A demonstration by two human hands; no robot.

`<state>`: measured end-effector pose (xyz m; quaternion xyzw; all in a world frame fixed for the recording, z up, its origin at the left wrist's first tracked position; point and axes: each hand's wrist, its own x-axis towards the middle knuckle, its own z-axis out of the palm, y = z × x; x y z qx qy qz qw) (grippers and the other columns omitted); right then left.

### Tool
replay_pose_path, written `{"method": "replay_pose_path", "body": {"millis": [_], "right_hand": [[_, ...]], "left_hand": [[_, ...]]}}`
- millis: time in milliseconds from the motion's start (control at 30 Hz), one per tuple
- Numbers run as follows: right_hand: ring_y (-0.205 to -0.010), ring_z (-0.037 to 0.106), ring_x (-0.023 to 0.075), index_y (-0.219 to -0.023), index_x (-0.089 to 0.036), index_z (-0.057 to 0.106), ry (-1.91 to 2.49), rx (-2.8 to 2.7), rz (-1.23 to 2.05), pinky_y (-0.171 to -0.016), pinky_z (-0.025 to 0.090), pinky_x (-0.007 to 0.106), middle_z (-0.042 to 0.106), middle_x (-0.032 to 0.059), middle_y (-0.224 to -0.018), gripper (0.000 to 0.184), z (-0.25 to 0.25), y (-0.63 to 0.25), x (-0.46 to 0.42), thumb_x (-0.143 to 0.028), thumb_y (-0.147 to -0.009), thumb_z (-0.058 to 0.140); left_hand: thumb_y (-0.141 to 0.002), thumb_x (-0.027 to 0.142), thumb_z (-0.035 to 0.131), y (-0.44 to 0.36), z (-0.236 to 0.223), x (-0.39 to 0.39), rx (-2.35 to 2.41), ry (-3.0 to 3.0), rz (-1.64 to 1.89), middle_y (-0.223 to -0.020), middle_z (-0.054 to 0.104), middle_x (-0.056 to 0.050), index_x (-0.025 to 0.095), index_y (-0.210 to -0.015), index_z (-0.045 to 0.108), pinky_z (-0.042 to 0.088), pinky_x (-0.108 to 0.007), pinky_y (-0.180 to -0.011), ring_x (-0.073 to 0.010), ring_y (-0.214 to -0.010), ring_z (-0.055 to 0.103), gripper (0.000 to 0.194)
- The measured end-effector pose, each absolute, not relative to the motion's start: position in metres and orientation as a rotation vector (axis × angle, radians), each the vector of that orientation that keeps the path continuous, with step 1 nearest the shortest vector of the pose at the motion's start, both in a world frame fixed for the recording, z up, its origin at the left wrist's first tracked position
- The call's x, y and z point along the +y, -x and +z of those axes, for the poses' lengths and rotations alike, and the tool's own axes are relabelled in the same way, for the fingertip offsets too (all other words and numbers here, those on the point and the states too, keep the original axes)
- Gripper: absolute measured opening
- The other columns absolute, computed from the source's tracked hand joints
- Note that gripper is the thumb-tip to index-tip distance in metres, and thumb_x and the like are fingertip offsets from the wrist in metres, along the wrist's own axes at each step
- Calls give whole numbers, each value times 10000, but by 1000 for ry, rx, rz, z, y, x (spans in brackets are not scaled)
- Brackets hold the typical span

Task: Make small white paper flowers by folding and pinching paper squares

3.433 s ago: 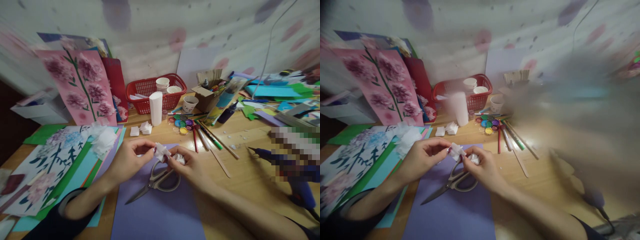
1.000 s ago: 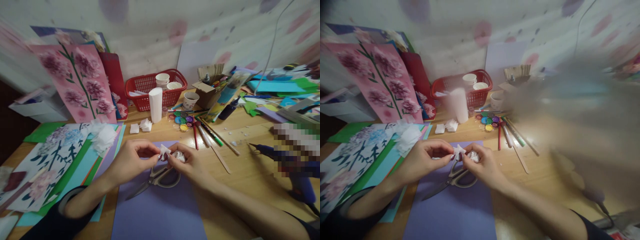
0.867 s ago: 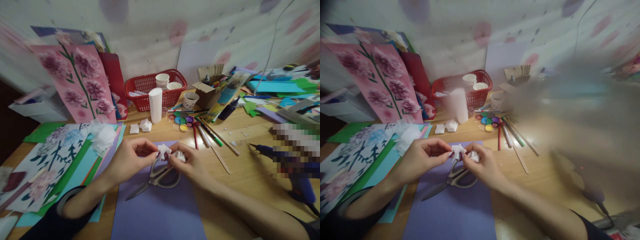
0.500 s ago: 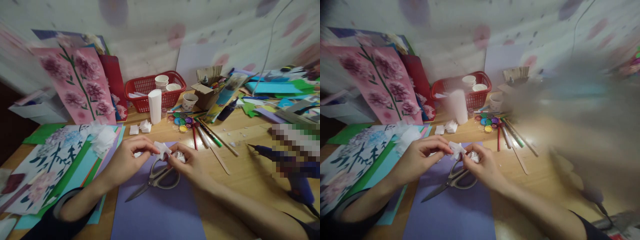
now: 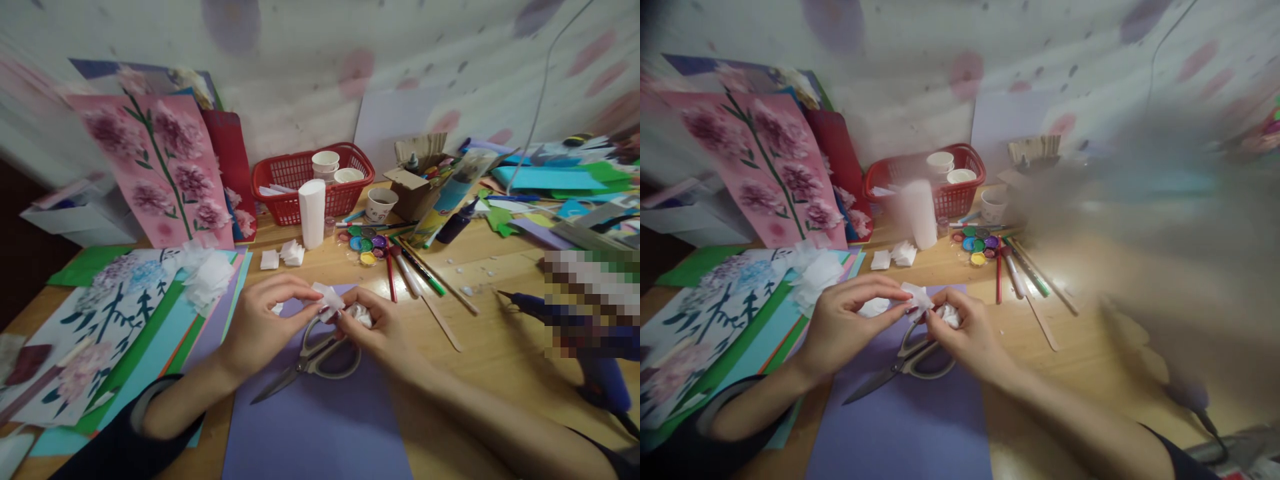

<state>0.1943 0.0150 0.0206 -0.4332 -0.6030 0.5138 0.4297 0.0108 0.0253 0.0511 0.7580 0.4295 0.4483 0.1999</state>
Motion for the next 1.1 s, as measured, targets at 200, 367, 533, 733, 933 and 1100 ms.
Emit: {"method": "replay_pose_path", "body": {"millis": [200, 367, 533, 733, 933, 1100], "right_hand": [[-531, 550, 122, -768, -192, 614, 1074, -1510, 1264, -516, 419, 221, 617, -15, -600, 128, 21, -194, 14, -302, -830, 595], [-523, 556, 125, -762, -198, 606, 1082, -1508, 1260, -509, 422, 221, 621, -12, -594, 146, 22, -194, 15, -320, -841, 595], [-523, 566, 127, -764, -199, 593, 1084, -1492, 1265, -512, 428, 220, 630, -14, -592, 141, 22, -195, 15, -316, -845, 592], [-532, 574, 132, -749, -194, 604, 1117, -1506, 1219, -515, 433, 222, 635, -8, -589, 147, 22, -195, 14, -314, -834, 593], [-564, 607, 135, -776, -182, 609, 1113, -1465, 1271, -531, 465, 226, 649, 7, -637, 191, 22, -196, 15, -359, -847, 601], [-537, 590, 131, -775, -191, 607, 1093, -1466, 1279, -511, 459, 226, 639, -2, -620, 205, 19, -195, 15, -383, -845, 613]], "left_hand": [[-747, 157, 775, -12, 49, 23, 1217, -2181, 1288, -820, 735, -32, 161, -827, 733, 551, -243, -747, -143, -782, 681, 90], [-758, 172, 764, -9, 53, 25, 1220, -2135, 1251, -845, 739, -46, 163, -831, 738, 546, -275, -761, -162, -810, 683, 79], [-824, 178, 678, -6, 57, 25, 1215, -1977, 1222, -861, 742, -58, 172, -821, 743, 556, -308, -766, -179, -831, 685, 66], [-774, 138, 693, -3, 63, 29, 1258, -1835, 1218, -850, 750, -38, 179, -792, 752, 564, -270, -741, -165, -822, 690, 75], [-765, 150, 685, 5, 67, 36, 1376, -1704, 1358, -837, 751, -6, 200, -800, 734, 573, -253, -733, -153, -789, 699, 79], [-813, 108, 614, -5, 59, 28, 1322, -2073, 1305, -887, 754, -27, 212, -840, 748, 561, -300, -831, -172, -874, 692, 172]]}}
